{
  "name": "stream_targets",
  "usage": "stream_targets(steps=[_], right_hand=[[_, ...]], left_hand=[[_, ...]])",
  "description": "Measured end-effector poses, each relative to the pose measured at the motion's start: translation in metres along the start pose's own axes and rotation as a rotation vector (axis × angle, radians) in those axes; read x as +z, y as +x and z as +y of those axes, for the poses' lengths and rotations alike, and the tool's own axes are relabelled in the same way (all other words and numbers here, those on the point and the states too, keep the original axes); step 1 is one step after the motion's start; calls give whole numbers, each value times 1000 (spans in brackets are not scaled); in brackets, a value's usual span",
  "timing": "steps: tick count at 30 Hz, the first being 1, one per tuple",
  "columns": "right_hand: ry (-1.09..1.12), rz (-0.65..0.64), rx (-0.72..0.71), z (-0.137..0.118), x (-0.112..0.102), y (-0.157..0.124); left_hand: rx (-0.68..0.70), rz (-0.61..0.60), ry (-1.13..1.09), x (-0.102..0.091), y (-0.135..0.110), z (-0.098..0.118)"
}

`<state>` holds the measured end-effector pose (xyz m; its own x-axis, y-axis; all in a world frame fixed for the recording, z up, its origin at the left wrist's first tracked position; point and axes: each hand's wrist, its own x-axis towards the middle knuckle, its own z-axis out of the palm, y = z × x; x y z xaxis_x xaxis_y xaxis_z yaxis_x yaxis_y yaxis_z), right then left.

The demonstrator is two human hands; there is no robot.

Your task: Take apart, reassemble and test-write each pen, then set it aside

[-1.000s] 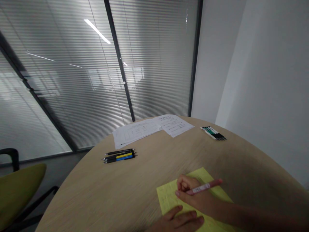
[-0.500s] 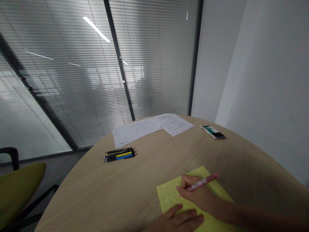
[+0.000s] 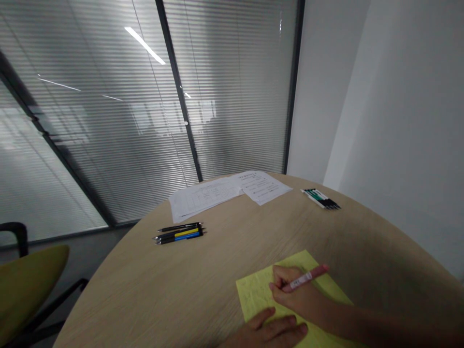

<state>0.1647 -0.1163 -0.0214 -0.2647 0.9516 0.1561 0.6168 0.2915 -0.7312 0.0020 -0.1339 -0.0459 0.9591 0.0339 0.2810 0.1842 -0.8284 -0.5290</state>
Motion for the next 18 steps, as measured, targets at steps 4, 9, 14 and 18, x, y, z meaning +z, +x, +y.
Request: stream_targets(steps=[4, 9, 14, 18], right_hand=[[36, -38, 1, -1, -1, 0], [95, -19, 19, -3, -4, 0], [32, -4, 36, -3, -3, 1], [62, -4, 42, -2, -2, 1]], left_hand=[[17, 35, -64, 14, -1, 6], [22, 7, -103, 43, -5, 16], [38, 22, -55, 22, 0, 8], [10, 2, 14, -8, 5, -4]])
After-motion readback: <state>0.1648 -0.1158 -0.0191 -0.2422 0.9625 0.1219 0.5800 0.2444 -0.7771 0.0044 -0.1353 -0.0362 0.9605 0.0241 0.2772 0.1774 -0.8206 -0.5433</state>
